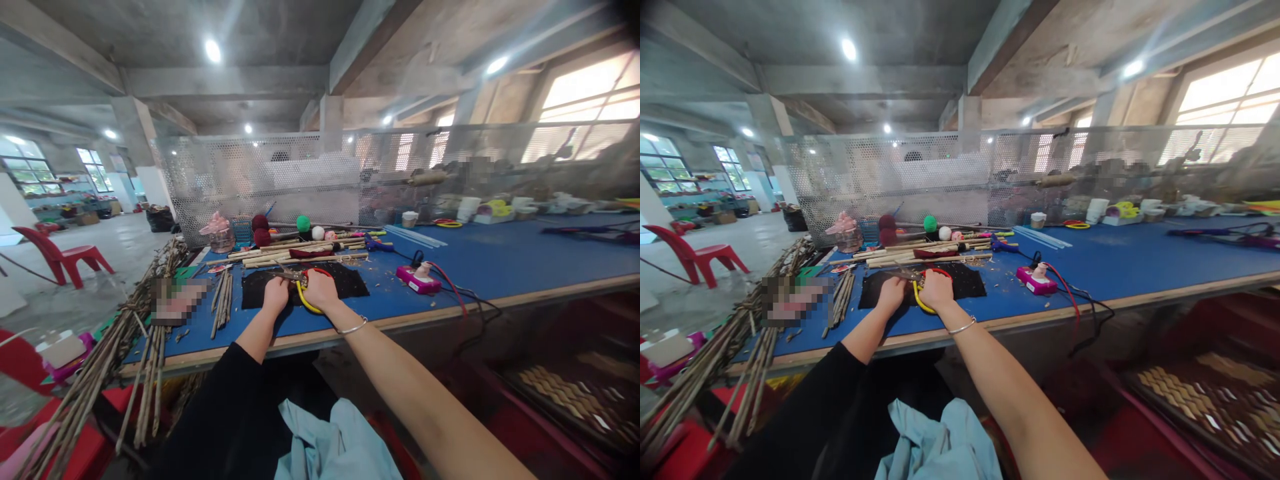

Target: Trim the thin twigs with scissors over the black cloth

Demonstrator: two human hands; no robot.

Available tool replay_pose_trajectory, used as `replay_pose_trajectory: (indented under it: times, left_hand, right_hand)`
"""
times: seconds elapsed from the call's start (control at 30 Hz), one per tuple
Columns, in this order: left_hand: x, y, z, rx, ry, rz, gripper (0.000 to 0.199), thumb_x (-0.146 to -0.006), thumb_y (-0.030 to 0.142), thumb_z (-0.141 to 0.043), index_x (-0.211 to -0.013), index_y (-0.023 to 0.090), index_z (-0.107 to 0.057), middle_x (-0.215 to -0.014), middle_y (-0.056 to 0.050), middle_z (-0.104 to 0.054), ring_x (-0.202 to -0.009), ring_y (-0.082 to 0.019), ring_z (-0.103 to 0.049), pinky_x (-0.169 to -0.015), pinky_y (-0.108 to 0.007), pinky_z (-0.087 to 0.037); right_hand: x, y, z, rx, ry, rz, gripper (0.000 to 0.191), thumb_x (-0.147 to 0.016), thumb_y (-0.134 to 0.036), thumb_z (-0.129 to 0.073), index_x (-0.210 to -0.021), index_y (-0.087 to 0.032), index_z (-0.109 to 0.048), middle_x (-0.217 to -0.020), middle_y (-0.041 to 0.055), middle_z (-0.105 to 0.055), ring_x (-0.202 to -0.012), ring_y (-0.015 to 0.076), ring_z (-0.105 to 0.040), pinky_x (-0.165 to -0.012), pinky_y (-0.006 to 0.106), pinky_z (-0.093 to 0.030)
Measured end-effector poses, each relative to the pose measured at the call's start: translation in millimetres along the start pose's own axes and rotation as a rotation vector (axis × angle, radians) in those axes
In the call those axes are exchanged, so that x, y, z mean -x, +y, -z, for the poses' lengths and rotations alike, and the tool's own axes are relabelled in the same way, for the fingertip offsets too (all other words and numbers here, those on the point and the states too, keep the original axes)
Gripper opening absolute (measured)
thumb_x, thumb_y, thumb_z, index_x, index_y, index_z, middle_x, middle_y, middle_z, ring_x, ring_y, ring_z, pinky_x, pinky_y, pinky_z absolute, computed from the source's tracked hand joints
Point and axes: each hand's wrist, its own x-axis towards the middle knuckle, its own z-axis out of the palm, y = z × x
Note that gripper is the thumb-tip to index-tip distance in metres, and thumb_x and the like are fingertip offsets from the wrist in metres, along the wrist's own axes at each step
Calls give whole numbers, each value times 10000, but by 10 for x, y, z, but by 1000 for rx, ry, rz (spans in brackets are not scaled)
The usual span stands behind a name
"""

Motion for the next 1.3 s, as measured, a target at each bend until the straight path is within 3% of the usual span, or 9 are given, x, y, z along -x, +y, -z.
replay_pose_trajectory:
  times: [0.2, 0.43, 0.63, 0.83, 1.03, 1.2, 1.3]
  left_hand:
    - [20, 35, -6, -86, -25, -6, 274, -828, 246, -411, -721, 143, -641, -803, -103, -672, -772, -188, -588, -702, -266, -395]
    - [50, 78, -47, -130, -87, -55, 267, -841, 223, -368, -805, 151, -622, -892, -125, -661, -843, -196, -586, -743, -277, -396]
    - [-5, -9, -20, 57, -81, 51, 289, -804, 225, -317, -648, 157, -550, -737, -79, -648, -681, -153, -577, -656, -256, -423]
    - [-74, -58, -54, 396, -54, 226, 312, -783, 251, -284, -595, 148, -510, -703, -84, -637, -572, -130, -557, -553, -244, -456]
    - [-303, -2, 25, 526, -27, 466, 253, -796, 249, -300, -667, 152, -495, -722, -100, -645, -543, -121, -568, -532, -248, -481]
    - [-612, -92, 133, 330, 24, 360, 282, -806, 325, -303, -682, 166, -500, -739, -90, -634, -577, -136, -565, -513, -236, -439]
    - [-799, -142, 137, 48, 30, 231, 143, -730, 281, -446, -648, 170, -483, -641, -40, -586, -580, -134, -538, -541, -232, -403]
  right_hand:
    - [-11, 0, 21, -32, -104, -46, 273, -768, -323, -471, -955, -144, -558, -901, 140, -656, -840, 234, -622, -696, 286, -420]
    - [3, -16, 32, -26, -98, -71, 304, -788, -341, -436, -982, -157, -581, -925, 141, -662, -847, 243, -627, -691, 302, -439]
    - [-156, 157, 224, 49, -171, -60, 285, -716, -299, -519, -936, -150, -621, -914, 140, -663, -852, 257, -624, -702, 306, -437]
    - [-341, 309, 537, 241, 35, 114, 319, -725, -200, -531, -1010, -63, -571, -977, 205, -611, -952, 282, -549, -825, 359, -356]
    - [-465, 400, 572, 271, 172, 276, 308, -843, -130, -311, -1017, -64, -555, -1052, 219, -550, -1022, 287, -430, -875, 395, -277]
    - [-623, 607, 503, 253, 269, 315, 298, -841, -136, -305, -999, -83, -552, -1007, 185, -548, -967, 274, -428, -862, 385, -272]
    - [-720, 772, 427, 173, 310, 231, 263, -760, -175, -436, -990, -95, -537, -985, 157, -561, -929, 262, -460, -822, 343, -307]
